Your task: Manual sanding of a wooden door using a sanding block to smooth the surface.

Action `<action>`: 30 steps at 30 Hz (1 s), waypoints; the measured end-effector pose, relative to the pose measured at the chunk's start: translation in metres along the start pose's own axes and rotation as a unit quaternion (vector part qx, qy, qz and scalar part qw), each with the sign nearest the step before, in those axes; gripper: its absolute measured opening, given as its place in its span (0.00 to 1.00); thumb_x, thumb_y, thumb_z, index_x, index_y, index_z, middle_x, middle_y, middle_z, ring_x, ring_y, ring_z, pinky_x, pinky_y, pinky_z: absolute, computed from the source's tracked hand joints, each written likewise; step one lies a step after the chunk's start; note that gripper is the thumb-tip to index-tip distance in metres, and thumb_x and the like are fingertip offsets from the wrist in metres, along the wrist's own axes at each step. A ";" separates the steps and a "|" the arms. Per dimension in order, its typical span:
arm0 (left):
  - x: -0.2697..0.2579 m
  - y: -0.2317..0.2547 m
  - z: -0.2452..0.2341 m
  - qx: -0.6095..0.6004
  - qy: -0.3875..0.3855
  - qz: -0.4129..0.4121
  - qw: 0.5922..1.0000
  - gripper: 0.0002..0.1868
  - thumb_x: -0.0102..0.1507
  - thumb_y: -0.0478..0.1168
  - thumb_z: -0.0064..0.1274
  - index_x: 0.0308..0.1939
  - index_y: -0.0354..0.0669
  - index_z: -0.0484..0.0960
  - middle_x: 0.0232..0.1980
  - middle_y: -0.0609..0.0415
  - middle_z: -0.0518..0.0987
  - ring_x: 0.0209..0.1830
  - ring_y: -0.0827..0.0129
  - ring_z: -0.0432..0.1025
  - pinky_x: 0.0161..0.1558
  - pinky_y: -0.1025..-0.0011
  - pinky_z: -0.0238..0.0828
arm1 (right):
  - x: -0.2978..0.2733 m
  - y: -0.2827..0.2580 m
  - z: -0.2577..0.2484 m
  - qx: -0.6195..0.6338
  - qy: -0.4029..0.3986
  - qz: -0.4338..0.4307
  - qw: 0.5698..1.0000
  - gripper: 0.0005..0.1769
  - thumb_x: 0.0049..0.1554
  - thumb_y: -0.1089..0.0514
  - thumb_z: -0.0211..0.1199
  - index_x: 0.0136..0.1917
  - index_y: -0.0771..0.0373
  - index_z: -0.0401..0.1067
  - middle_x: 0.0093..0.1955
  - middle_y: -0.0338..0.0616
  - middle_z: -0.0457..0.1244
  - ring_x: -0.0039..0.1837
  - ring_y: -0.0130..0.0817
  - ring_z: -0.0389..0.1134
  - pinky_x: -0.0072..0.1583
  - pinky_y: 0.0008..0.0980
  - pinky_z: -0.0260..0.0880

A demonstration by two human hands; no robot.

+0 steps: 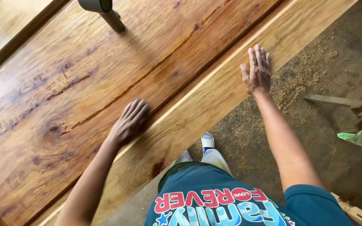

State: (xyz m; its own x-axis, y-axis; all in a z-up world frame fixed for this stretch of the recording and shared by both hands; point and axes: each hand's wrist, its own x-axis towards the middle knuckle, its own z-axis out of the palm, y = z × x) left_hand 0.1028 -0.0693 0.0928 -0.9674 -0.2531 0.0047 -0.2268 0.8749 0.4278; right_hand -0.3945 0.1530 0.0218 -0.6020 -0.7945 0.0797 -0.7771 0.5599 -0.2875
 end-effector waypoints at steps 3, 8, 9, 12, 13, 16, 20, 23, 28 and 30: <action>-0.090 -0.003 0.003 0.025 0.013 -0.052 0.998 0.30 0.72 0.47 0.39 0.77 0.39 0.60 0.81 0.41 0.56 0.83 0.51 0.46 0.80 0.53 0.39 | -0.002 -0.009 -0.004 0.008 0.004 0.005 1.000 0.43 0.68 0.29 0.28 0.85 0.57 0.44 0.88 0.50 0.37 0.88 0.47 0.35 0.83 0.44 0.25; -0.029 0.004 0.017 0.060 0.037 -0.061 0.996 0.30 0.71 0.45 0.40 0.76 0.37 0.62 0.80 0.40 0.59 0.83 0.49 0.48 0.80 0.52 0.41 | 0.000 -0.006 -0.001 0.009 0.004 0.028 1.000 0.43 0.68 0.29 0.30 0.85 0.58 0.46 0.88 0.50 0.37 0.88 0.47 0.36 0.83 0.44 0.24; 0.013 0.010 0.016 0.049 0.041 -0.039 0.997 0.29 0.72 0.45 0.41 0.75 0.36 0.63 0.80 0.39 0.59 0.82 0.48 0.49 0.80 0.52 0.42 | -0.001 -0.005 0.001 0.008 0.011 0.023 1.000 0.44 0.68 0.29 0.30 0.85 0.59 0.46 0.88 0.51 0.37 0.88 0.47 0.35 0.83 0.44 0.24; 0.140 0.029 0.030 0.027 0.057 0.010 0.998 0.29 0.73 0.46 0.41 0.75 0.33 0.63 0.80 0.38 0.59 0.82 0.45 0.49 0.79 0.51 0.43 | -0.001 -0.005 0.000 0.003 0.019 0.024 1.000 0.44 0.68 0.29 0.30 0.85 0.60 0.46 0.88 0.51 0.37 0.88 0.47 0.36 0.83 0.44 0.24; 0.184 0.036 0.035 0.019 0.070 0.033 0.997 0.29 0.74 0.46 0.41 0.76 0.32 0.62 0.80 0.38 0.59 0.82 0.44 0.49 0.79 0.51 0.42 | 0.000 -0.005 -0.002 0.003 0.020 0.026 0.999 0.44 0.68 0.29 0.30 0.84 0.59 0.46 0.88 0.51 0.37 0.88 0.46 0.36 0.83 0.43 0.24; 0.261 0.030 0.067 0.035 0.074 0.053 0.995 0.28 0.75 0.45 0.39 0.77 0.35 0.62 0.81 0.40 0.58 0.84 0.46 0.47 0.81 0.52 0.42 | -0.002 -0.005 -0.002 0.002 0.016 0.023 1.000 0.43 0.68 0.29 0.29 0.84 0.58 0.46 0.88 0.49 0.38 0.88 0.46 0.36 0.83 0.44 0.24; 0.214 0.028 0.048 0.040 0.061 0.076 0.994 0.29 0.75 0.43 0.36 0.78 0.36 0.61 0.82 0.40 0.56 0.85 0.48 0.46 0.82 0.53 0.41 | -0.006 -0.007 -0.005 0.028 0.009 0.004 1.000 0.44 0.68 0.29 0.27 0.85 0.59 0.45 0.88 0.51 0.38 0.88 0.46 0.36 0.83 0.43 0.25; 0.120 0.016 0.016 0.035 -0.005 0.063 0.997 0.29 0.74 0.47 0.37 0.77 0.39 0.60 0.82 0.40 0.56 0.84 0.50 0.45 0.80 0.55 0.39 | -0.001 -0.002 -0.001 0.046 0.025 -0.016 0.998 0.44 0.69 0.30 0.26 0.85 0.61 0.44 0.88 0.53 0.37 0.88 0.48 0.35 0.83 0.45 0.24; -0.002 -0.008 0.009 0.029 0.007 -0.006 1.000 0.30 0.72 0.48 0.38 0.77 0.41 0.60 0.81 0.41 0.56 0.84 0.50 0.46 0.80 0.55 0.40 | 0.001 0.000 0.004 0.023 0.024 0.003 0.999 0.43 0.68 0.31 0.28 0.85 0.61 0.43 0.88 0.53 0.38 0.88 0.48 0.35 0.83 0.45 0.23; 0.030 -0.005 0.016 0.038 0.011 0.011 0.999 0.30 0.73 0.47 0.38 0.77 0.40 0.60 0.81 0.41 0.56 0.84 0.49 0.46 0.80 0.53 0.40 | 0.001 -0.002 0.004 0.023 0.024 0.005 0.999 0.42 0.68 0.32 0.29 0.85 0.61 0.44 0.88 0.53 0.38 0.88 0.49 0.35 0.83 0.45 0.23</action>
State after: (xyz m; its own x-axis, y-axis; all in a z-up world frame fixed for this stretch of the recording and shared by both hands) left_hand 0.0736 -0.0750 0.0766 -0.9698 -0.2418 0.0327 -0.2145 0.9088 0.3580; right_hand -0.3927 0.1503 0.0187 -0.6191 -0.7757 0.1223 -0.7622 0.5560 -0.3314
